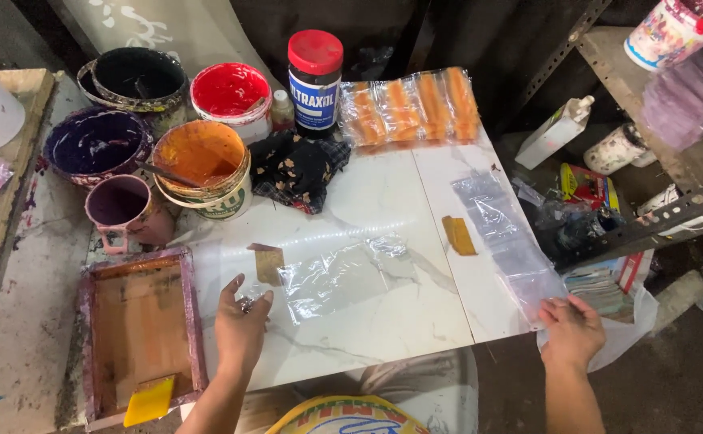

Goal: The person uses a yellow sponge to spread a brown adhesive onto a rectangular wooden frame. They then wipe the work surface with a dark cloth and handle a clear plastic sheet.

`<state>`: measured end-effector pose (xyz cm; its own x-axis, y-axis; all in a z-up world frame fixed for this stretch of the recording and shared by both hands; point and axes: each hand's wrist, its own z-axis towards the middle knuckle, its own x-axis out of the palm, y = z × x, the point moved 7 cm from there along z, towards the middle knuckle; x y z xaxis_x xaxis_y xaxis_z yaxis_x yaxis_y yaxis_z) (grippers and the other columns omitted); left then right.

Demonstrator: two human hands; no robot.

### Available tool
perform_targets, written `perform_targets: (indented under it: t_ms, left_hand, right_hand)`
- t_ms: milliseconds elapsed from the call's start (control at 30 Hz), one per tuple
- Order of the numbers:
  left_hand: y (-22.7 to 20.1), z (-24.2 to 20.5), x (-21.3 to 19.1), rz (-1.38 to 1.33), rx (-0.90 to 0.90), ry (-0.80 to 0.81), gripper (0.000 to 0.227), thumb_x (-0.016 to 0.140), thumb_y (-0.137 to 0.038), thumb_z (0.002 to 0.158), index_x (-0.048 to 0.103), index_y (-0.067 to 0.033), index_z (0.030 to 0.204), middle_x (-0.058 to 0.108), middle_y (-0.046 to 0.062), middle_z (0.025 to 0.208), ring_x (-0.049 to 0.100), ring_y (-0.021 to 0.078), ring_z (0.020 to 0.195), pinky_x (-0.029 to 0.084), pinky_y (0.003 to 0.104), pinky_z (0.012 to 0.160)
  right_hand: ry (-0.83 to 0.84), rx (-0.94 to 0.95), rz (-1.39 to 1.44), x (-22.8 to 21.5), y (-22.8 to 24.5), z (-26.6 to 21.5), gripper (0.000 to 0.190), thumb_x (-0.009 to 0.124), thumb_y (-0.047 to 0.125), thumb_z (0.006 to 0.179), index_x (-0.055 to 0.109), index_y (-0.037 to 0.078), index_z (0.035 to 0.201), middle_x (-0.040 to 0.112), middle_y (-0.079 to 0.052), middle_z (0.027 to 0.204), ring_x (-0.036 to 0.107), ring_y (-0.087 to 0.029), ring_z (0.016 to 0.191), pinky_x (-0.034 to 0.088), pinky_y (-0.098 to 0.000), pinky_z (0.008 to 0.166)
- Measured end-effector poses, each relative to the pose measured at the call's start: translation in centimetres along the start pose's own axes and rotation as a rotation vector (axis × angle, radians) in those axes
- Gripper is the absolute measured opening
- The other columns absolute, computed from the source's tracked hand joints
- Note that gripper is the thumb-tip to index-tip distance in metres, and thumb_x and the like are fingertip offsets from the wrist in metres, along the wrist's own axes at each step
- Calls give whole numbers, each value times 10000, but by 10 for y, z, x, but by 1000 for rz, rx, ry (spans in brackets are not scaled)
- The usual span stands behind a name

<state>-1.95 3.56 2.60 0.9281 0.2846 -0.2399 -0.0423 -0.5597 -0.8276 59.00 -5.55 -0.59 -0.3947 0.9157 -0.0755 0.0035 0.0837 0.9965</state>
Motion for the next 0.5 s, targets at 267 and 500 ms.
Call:
perform_targets:
  t_ms: [267,500]
  left_hand:
    - [-9,-7,-2,1,2,23,643,713,-271,883,532,-188,1494,624,53,755,573,171,656,465,316,650]
    - [3,6,0,-33,48,69,215,668,-204,933,677,-80,1108,611,71,642,532,160,557,408,301,553]
  right_hand:
    - [-152,84,-168,-33,-36,10,380,694,192,1013,531,261,1348,688,-98,1041,692,-180,807,580,-317,710]
    - [52,-628,-92,28,24,-79,484,616,-133,1013,415,-23,1440,476,-235,1368,505,-340,1126,458,-391,939]
